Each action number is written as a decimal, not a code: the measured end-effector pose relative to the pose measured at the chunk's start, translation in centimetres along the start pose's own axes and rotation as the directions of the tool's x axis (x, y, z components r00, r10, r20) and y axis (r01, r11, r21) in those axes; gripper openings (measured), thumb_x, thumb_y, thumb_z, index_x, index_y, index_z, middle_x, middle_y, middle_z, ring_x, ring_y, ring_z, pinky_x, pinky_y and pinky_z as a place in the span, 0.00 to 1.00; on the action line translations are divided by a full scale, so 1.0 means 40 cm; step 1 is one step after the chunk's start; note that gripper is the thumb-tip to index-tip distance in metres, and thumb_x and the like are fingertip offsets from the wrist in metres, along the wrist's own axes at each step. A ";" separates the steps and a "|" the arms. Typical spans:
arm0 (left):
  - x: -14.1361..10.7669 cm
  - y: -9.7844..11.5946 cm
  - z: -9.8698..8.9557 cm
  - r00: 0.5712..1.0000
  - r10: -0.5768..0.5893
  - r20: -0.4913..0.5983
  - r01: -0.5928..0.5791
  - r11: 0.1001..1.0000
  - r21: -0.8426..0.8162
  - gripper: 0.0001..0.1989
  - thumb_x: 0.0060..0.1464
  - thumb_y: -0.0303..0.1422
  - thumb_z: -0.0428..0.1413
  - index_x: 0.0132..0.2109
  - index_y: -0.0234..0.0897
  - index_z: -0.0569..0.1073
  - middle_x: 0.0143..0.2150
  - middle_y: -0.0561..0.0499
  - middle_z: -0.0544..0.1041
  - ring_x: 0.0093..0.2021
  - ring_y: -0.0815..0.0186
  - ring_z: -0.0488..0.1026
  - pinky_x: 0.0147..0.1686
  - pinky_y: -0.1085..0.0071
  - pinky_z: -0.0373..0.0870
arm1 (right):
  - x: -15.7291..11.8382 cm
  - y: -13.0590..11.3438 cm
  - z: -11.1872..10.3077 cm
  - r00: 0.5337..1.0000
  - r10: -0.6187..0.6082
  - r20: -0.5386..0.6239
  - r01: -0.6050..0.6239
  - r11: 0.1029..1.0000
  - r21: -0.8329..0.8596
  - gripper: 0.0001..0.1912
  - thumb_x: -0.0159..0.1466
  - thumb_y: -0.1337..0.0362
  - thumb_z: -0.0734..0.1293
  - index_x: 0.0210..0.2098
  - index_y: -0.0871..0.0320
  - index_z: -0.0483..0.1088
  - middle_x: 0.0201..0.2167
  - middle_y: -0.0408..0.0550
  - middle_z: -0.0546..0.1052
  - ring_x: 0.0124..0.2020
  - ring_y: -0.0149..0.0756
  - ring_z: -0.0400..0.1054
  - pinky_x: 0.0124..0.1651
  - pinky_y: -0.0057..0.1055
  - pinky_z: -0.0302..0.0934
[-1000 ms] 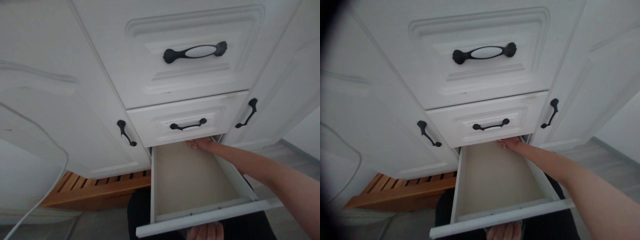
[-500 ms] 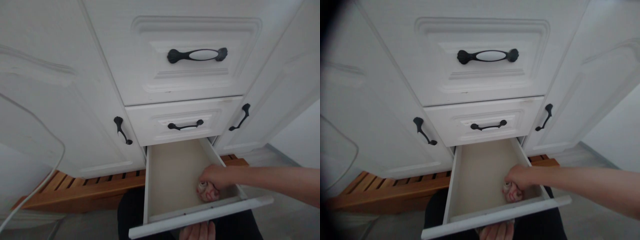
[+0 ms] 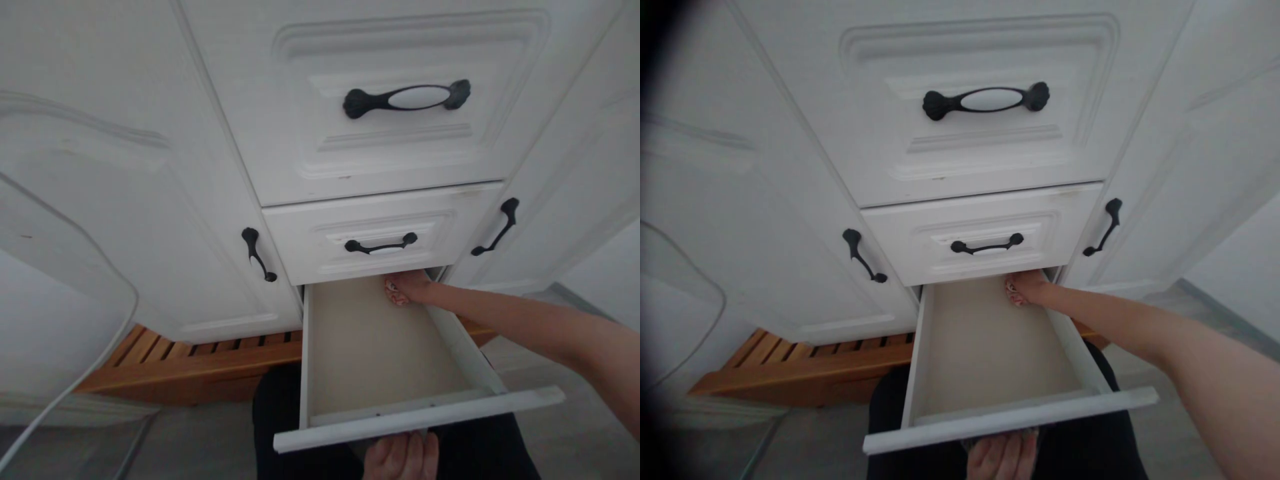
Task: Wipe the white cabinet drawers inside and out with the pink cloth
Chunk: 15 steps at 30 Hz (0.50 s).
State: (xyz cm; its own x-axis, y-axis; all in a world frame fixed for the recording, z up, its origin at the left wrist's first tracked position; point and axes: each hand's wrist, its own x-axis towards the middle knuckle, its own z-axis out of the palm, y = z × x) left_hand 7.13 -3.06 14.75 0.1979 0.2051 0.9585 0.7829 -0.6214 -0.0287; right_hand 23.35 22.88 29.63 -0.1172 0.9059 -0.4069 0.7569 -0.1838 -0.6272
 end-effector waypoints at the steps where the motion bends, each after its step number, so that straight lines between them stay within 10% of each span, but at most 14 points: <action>1: 0.001 -0.005 -0.006 1.000 0.019 0.017 -0.019 1.000 0.000 0.09 0.53 0.30 0.64 0.42 0.46 0.82 0.32 0.58 0.79 0.35 0.70 0.72 0.39 0.66 0.66 | -0.023 0.014 0.001 0.999 -0.007 0.051 0.012 0.995 -0.098 0.11 0.64 0.59 0.70 0.32 0.61 0.70 0.29 0.43 0.74 0.29 0.31 0.68 0.36 0.33 0.65; 5: 0.027 -0.023 -0.026 0.997 0.049 0.060 -0.049 0.999 0.005 0.09 0.51 0.34 0.65 0.42 0.48 0.82 0.35 0.57 0.79 0.38 0.70 0.71 0.38 0.66 0.64 | -0.176 0.080 0.021 0.965 -0.031 0.261 0.139 0.902 -0.408 0.12 0.44 0.76 0.74 0.23 0.59 0.69 0.28 0.51 0.78 0.35 0.46 0.73 0.40 0.38 0.61; 9: 0.055 -0.044 -0.042 0.983 0.154 0.102 -0.149 0.987 -0.053 0.15 0.46 0.41 0.69 0.42 0.46 0.82 0.39 0.54 0.79 0.40 0.69 0.71 0.41 0.67 0.66 | -0.298 0.122 0.062 0.918 0.033 0.396 0.215 0.796 -0.566 0.08 0.48 0.71 0.70 0.29 0.58 0.72 0.32 0.55 0.80 0.37 0.52 0.75 0.39 0.39 0.60; 15: 0.047 -0.042 -0.043 0.988 0.112 0.106 -0.103 0.991 -0.081 0.12 0.49 0.36 0.66 0.44 0.45 0.82 0.43 0.53 0.81 0.43 0.67 0.72 0.50 0.67 0.67 | -0.234 0.091 0.130 0.804 0.113 0.584 0.216 0.860 -0.463 0.09 0.42 0.76 0.67 0.19 0.57 0.65 0.16 0.38 0.67 0.22 0.32 0.63 0.28 0.29 0.55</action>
State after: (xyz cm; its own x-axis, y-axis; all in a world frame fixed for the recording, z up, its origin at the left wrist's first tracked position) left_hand 5.17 -2.92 17.08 0.3457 0.2137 0.9137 0.7079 -0.6986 -0.1044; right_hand 23.87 11.76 27.70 -0.3847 0.4843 -0.7858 0.9229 0.2144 -0.3197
